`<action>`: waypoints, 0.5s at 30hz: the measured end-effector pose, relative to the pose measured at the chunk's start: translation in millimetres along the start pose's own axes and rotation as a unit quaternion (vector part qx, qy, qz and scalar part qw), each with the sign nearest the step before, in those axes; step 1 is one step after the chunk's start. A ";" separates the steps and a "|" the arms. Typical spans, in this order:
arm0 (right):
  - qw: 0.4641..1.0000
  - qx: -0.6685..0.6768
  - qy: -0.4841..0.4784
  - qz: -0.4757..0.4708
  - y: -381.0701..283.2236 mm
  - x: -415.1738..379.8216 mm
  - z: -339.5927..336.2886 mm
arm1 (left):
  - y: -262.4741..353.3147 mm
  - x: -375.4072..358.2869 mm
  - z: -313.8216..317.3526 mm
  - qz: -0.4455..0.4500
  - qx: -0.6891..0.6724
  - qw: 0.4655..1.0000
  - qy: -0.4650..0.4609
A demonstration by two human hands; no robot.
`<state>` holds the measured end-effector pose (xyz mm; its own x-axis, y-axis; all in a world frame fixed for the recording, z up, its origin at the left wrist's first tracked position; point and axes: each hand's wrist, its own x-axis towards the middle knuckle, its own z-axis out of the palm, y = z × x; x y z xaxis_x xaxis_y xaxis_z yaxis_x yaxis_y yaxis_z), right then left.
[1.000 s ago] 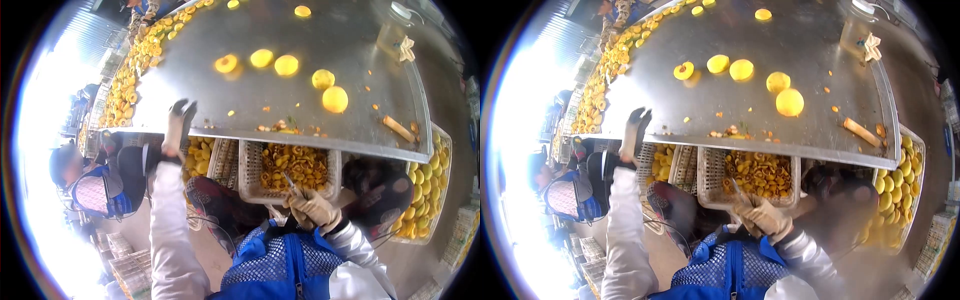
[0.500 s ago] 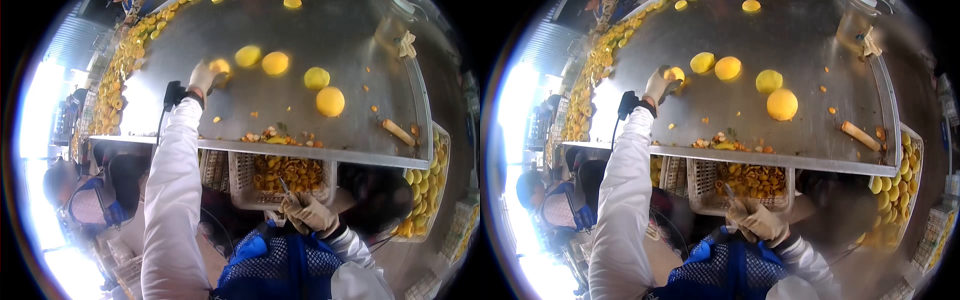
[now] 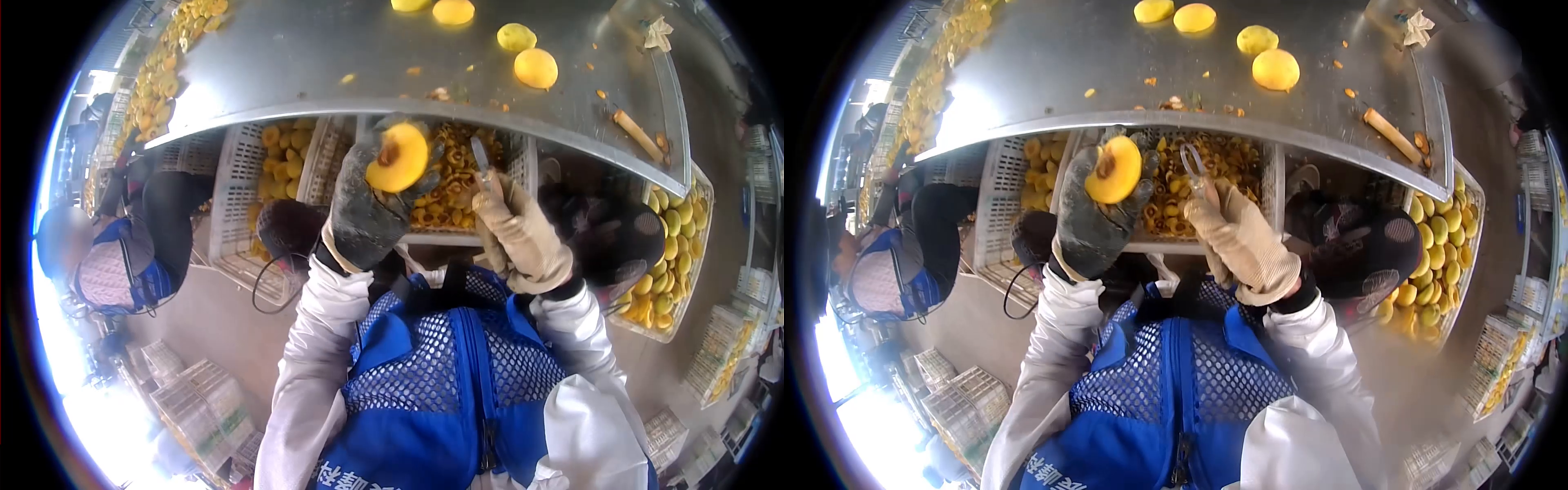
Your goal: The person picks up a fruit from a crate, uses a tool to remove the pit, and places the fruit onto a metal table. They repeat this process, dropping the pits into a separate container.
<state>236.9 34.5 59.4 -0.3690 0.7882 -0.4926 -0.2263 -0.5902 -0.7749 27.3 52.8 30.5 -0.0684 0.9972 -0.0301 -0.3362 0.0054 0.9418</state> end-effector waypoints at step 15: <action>0.827 -0.527 -0.038 -0.192 9.7 -0.6 33.8 | -5.6 -28.6 -21.4 0.187 0.308 0.931 -0.053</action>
<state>204.5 22.5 65.7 -0.5168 0.8456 -0.1339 0.5574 0.2136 -0.8023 11.0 22.7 18.9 0.0313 0.9393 0.3415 0.2965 -0.3350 0.8943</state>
